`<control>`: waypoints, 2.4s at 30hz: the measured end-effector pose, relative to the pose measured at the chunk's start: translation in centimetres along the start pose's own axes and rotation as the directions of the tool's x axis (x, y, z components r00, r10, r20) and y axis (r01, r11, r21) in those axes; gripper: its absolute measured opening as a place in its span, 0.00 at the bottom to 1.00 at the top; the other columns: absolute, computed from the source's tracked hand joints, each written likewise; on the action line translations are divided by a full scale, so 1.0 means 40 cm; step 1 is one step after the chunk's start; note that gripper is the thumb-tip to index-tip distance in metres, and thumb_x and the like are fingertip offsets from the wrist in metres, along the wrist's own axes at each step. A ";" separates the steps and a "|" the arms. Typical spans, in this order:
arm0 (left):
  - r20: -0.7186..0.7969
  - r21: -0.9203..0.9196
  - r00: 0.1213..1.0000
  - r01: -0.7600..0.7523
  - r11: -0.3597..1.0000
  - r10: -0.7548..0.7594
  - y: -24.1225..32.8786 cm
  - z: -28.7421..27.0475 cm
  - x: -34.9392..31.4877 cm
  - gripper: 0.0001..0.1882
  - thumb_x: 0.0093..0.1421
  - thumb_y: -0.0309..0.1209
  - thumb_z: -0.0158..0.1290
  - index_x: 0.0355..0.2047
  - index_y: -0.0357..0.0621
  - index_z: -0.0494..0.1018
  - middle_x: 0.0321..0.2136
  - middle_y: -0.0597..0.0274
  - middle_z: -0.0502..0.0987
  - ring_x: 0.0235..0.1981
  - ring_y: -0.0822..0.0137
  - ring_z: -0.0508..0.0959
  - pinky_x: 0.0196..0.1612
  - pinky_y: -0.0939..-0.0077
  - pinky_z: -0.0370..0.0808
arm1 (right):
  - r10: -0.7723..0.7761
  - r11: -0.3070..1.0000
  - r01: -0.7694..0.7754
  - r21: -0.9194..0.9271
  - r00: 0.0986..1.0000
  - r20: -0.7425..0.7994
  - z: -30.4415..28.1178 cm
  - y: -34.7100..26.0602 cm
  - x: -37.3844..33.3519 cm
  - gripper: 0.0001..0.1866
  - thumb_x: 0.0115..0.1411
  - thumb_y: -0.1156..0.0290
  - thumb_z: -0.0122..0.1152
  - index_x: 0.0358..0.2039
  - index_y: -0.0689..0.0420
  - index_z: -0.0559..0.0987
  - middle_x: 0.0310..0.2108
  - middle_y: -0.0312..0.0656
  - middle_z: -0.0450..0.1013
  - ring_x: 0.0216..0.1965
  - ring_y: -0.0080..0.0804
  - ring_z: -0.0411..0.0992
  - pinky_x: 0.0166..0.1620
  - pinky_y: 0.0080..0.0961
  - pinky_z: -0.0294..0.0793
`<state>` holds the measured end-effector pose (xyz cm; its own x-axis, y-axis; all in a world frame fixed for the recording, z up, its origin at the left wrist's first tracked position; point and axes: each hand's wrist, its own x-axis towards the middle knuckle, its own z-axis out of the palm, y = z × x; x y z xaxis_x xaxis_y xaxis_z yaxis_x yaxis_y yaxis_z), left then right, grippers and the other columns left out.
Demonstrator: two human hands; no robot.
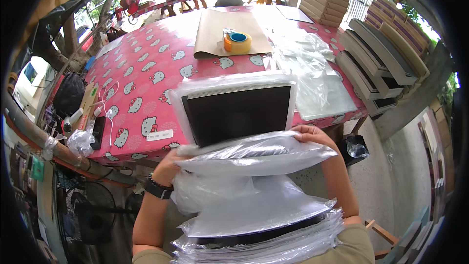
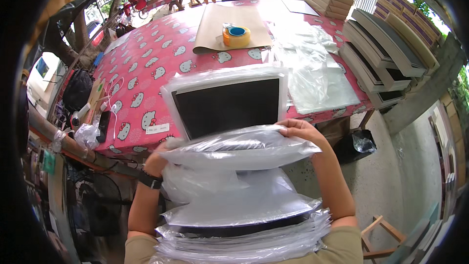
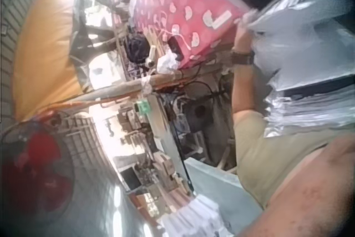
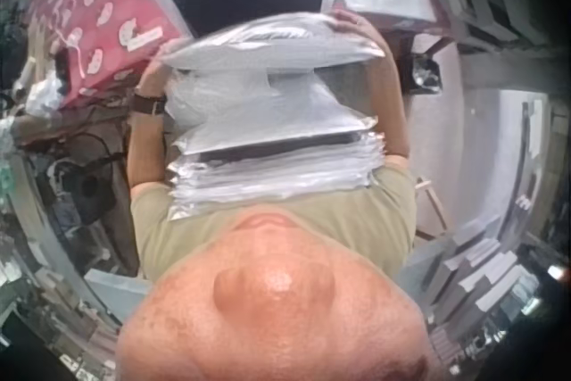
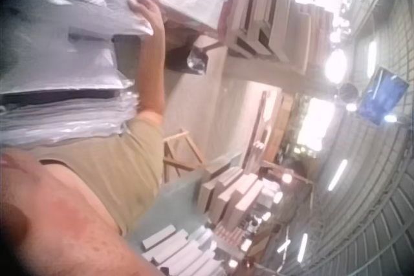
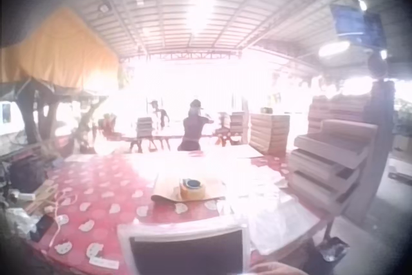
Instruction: The person places printed pictures into plastic sleeves and then inserts them into a stack of folders or books on a table.
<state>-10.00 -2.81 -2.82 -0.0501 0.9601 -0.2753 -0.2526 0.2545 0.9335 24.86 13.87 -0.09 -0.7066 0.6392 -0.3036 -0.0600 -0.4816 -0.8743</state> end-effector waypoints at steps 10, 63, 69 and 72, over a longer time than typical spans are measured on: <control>-0.022 0.168 0.994 0.111 0.980 -0.109 -0.412 -0.123 0.046 0.13 0.46 0.28 0.56 0.34 0.41 0.71 0.27 0.65 0.74 0.29 0.74 0.72 0.32 0.78 0.69 | 0.102 0.980 -0.073 0.184 0.983 -0.152 -0.200 0.522 0.035 0.12 0.52 0.76 0.55 0.39 0.60 0.71 0.32 0.36 0.70 0.30 0.21 0.68 0.33 0.18 0.67; -0.243 -0.310 0.943 -0.297 0.903 0.227 0.001 0.252 0.031 0.08 0.50 0.25 0.53 0.32 0.38 0.69 0.26 0.65 0.72 0.27 0.77 0.71 0.30 0.84 0.68 | -0.577 0.597 0.500 -0.627 0.811 0.097 0.281 0.059 0.094 0.08 0.52 0.70 0.57 0.25 0.62 0.74 0.16 0.41 0.69 0.18 0.23 0.66 0.23 0.18 0.65; -0.176 -0.337 0.943 -0.326 0.883 0.281 -0.014 0.241 0.021 0.07 0.54 0.30 0.49 0.27 0.38 0.69 0.24 0.64 0.72 0.26 0.75 0.71 0.31 0.82 0.67 | -0.633 0.459 0.558 -0.691 0.752 0.187 0.287 0.068 0.101 0.09 0.54 0.68 0.54 0.24 0.62 0.71 0.17 0.46 0.68 0.17 0.39 0.66 0.23 0.23 0.66; -0.035 -0.192 0.848 -0.526 0.829 0.530 -0.010 0.248 0.022 0.08 0.55 0.31 0.48 0.25 0.38 0.68 0.21 0.63 0.71 0.24 0.72 0.71 0.32 0.79 0.66 | -0.661 0.442 0.514 -0.735 0.741 0.121 0.275 0.070 0.110 0.10 0.55 0.67 0.53 0.24 0.62 0.71 0.17 0.44 0.68 0.18 0.36 0.67 0.24 0.23 0.66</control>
<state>-0.37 -0.91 -1.17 -0.2100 0.9444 0.2530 -0.3682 -0.3161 0.8743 13.81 8.74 0.31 -0.5691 0.7192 0.3987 0.1281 0.5564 -0.8210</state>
